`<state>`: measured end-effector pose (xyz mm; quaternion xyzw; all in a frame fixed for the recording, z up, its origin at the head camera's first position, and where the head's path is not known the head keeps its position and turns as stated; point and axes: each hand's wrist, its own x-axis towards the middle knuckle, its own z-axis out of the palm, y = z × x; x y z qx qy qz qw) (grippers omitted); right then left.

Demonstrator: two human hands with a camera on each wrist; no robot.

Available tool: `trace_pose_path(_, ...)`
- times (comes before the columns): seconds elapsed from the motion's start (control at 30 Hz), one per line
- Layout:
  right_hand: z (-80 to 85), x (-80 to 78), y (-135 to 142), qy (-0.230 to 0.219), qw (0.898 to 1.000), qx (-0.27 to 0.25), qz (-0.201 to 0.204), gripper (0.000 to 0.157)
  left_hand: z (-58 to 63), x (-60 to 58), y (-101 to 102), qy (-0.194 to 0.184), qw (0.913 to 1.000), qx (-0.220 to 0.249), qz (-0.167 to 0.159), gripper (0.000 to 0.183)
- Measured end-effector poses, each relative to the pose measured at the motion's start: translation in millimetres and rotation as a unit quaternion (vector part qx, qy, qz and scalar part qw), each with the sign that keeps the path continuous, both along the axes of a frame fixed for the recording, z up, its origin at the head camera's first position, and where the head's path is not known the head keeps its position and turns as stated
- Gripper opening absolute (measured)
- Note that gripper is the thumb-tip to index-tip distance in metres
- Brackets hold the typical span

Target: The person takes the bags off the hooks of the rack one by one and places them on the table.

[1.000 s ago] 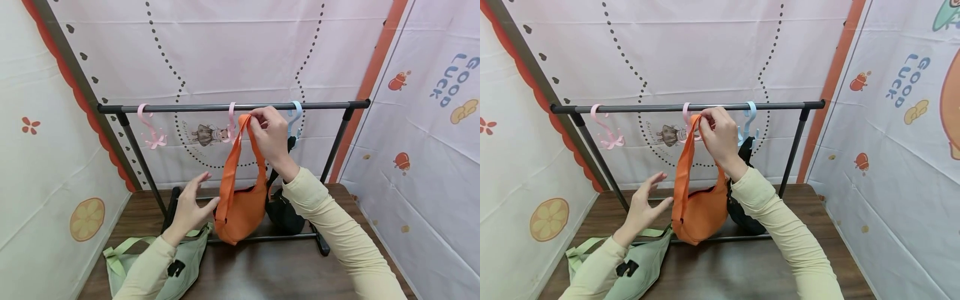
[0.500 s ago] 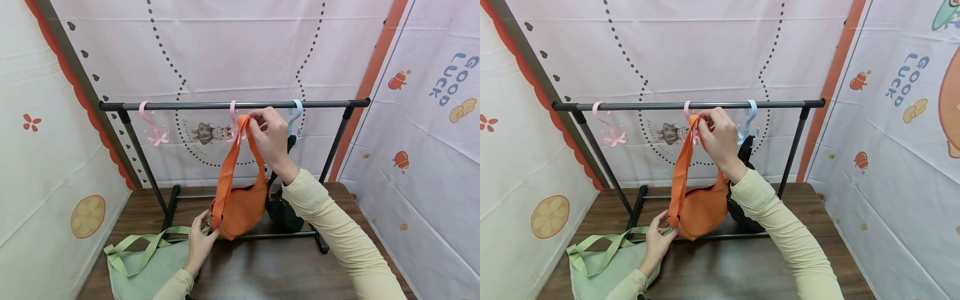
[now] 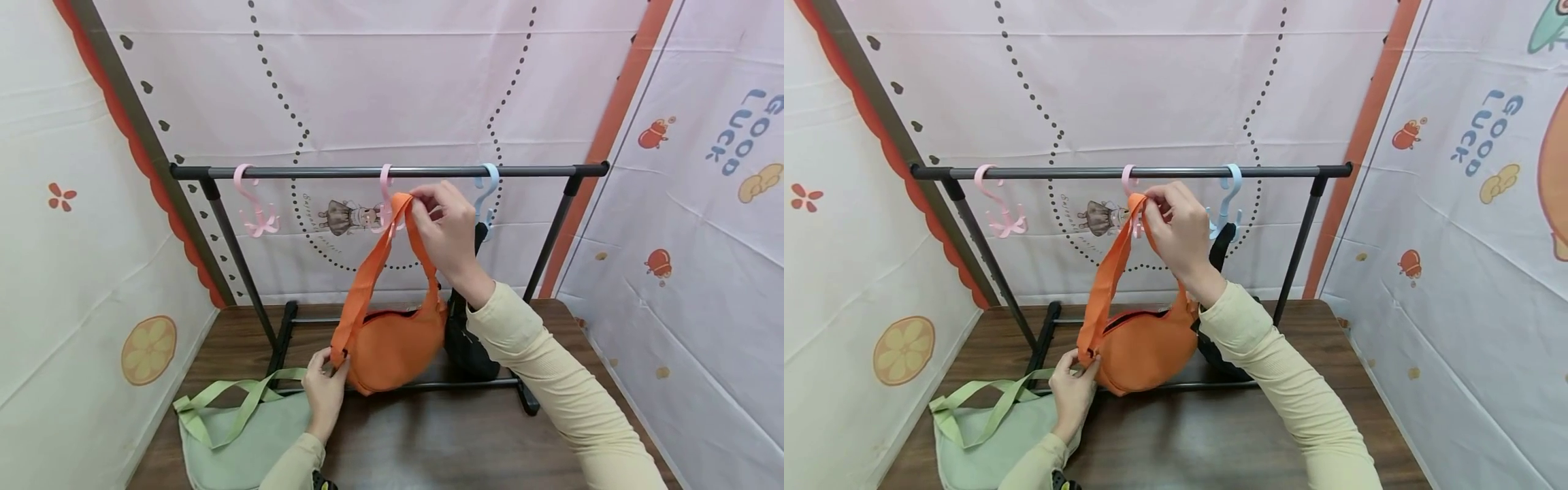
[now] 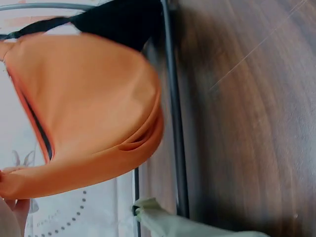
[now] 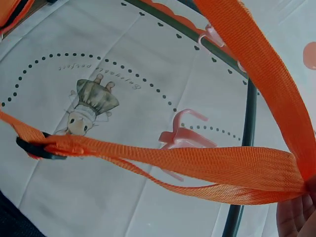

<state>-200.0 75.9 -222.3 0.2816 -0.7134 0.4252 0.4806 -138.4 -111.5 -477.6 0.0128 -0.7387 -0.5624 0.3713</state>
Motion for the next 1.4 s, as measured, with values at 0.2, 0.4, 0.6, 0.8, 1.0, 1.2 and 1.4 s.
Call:
trace_pose_path(0.2, -4.2, -2.7, 9.5, -0.010, 1.000, 0.007, -0.019, 0.011, 26.1, 13.3, -15.6, -0.003, 0.9992, 0.028, -0.027, 0.014)
trace_pose_path(0.4, -16.6, -8.7, 18.8, -0.052, 0.998, 0.019, -0.037, 0.011, 31.0, 17.0, -34.7, -0.001, 0.9976, 0.046, -0.052, 0.013)
trace_pose_path(0.6, -33.1, -19.9, 28.9, -0.106, 0.992, 0.024, -0.059, 0.010, 47.0, 24.4, -49.2, 0.024, 0.9958, 0.043, -0.077, 0.013)
trace_pose_path(0.8, -55.9, -30.0, 35.4, -0.156, 0.983, 0.047, -0.082, 0.011, 55.1, 31.0, -63.0, 0.040, 0.9904, 0.051, -0.122, 0.027)
trace_pose_path(1.0, -88.8, -27.3, 31.0, -0.171, 0.976, 0.103, -0.081, 0.012, 59.4, 39.0, -74.5, 0.058, 0.9889, -0.020, -0.135, 0.035)
trace_pose_path(1.2, -114.6, -30.0, 24.3, -0.197, 0.970, 0.117, -0.082, 0.013, 71.2, 44.4, -78.0, 0.114, 0.9725, -0.070, -0.191, 0.039)
trace_pose_path(1.4, -141.1, -34.6, 16.9, -0.237, 0.958, 0.147, -0.067, 0.012, 80.9, 43.3, -80.7, 0.105, 0.9634, -0.099, -0.226, 0.033)
